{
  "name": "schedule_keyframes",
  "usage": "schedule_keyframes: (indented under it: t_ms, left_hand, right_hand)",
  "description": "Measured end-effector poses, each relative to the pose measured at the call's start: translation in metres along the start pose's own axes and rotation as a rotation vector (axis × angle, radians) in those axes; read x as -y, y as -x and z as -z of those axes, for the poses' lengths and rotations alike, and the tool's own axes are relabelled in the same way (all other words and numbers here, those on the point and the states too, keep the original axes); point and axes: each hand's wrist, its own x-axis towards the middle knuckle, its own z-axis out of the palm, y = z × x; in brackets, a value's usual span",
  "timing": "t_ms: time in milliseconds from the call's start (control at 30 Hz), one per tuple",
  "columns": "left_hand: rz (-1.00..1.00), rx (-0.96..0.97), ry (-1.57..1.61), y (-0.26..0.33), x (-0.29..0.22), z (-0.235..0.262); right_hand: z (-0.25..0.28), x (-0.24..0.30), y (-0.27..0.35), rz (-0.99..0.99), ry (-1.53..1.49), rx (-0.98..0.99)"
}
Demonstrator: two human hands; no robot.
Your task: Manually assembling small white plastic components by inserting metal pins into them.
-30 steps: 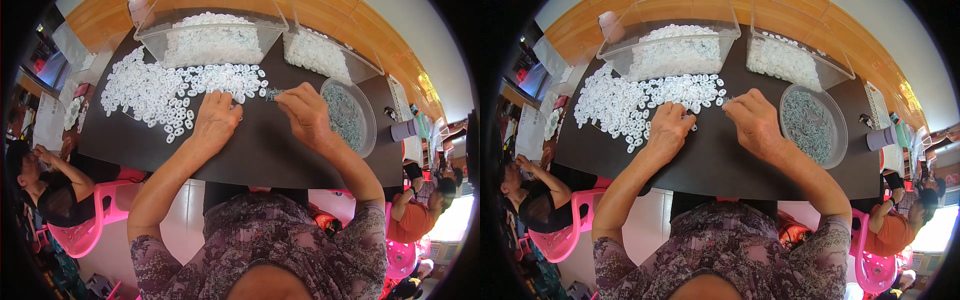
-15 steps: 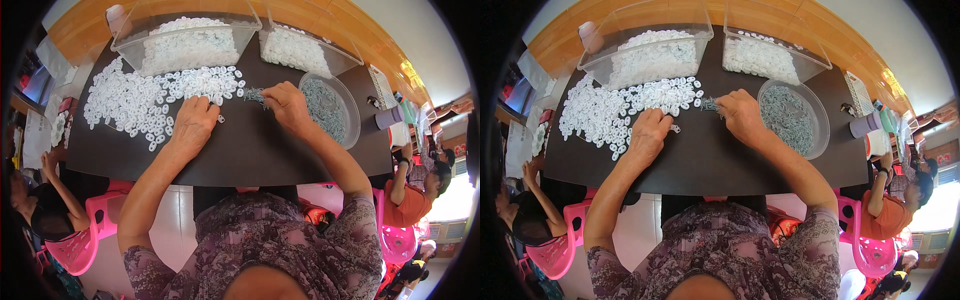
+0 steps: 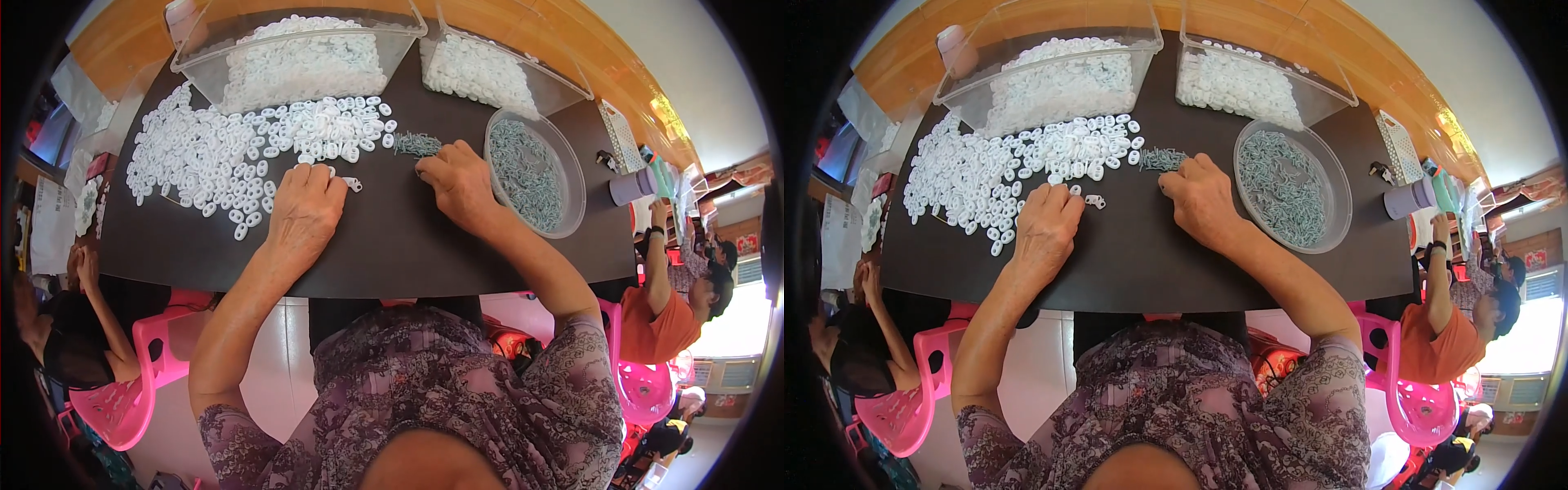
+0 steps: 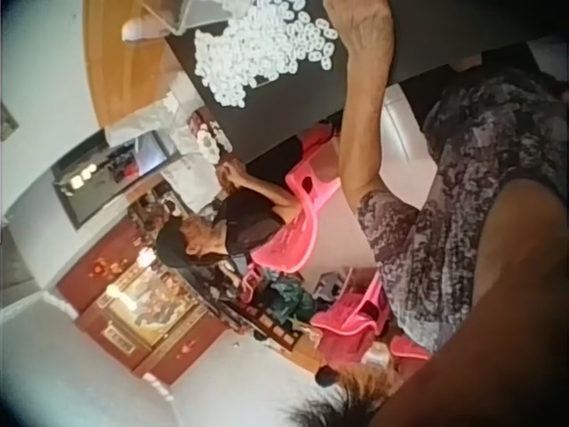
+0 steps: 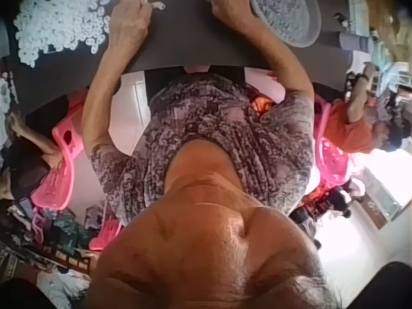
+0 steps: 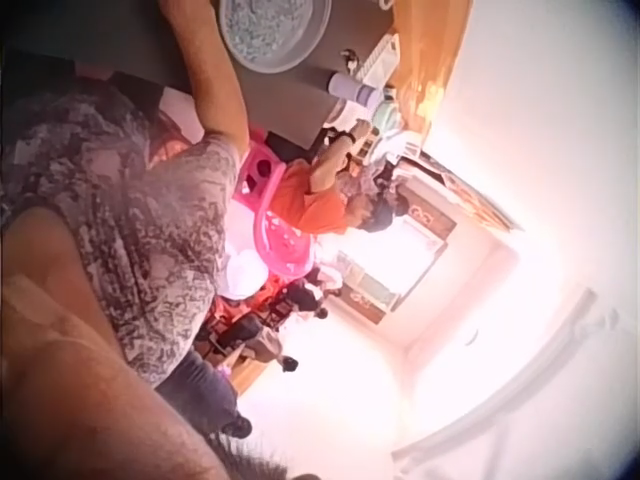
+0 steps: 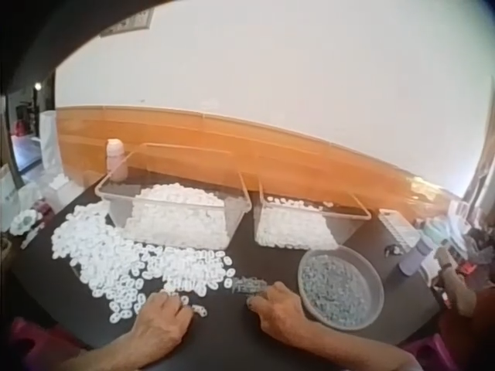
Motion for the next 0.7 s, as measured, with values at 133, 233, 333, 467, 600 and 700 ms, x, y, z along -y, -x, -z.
schedule_keyframes:
  t_ms: [133,233,333,467,600,700]
  left_hand:
    - [0.04,-0.041,0.036,0.007,-0.003,0.002]
    - [0.061,-0.039,0.039,0.01,-0.004,0.002]
    - [0.051,-0.022,-0.007,0.012,-0.004,0.001]
    - [0.042,0.02,-0.071,0.016,-0.003,0.001]
    - [0.083,0.03,-0.015,0.019,-0.004,0.009]
    - [0.205,-0.093,0.162,0.018,-0.001,0.018]
  right_hand:
    - [0.004,-0.001,0.001,-0.026,-0.016,-0.054]
    - [0.003,0.004,0.004,-0.062,-0.088,-0.067]
    - [0.001,0.013,0.002,-0.066,-0.137,-0.063]
    - [-0.015,0.017,-0.005,-0.054,-0.131,-0.078]
    - [-0.02,0.02,-0.011,0.057,-0.06,-0.017]
    - [-0.02,0.018,-0.015,0.108,-0.034,-0.005]
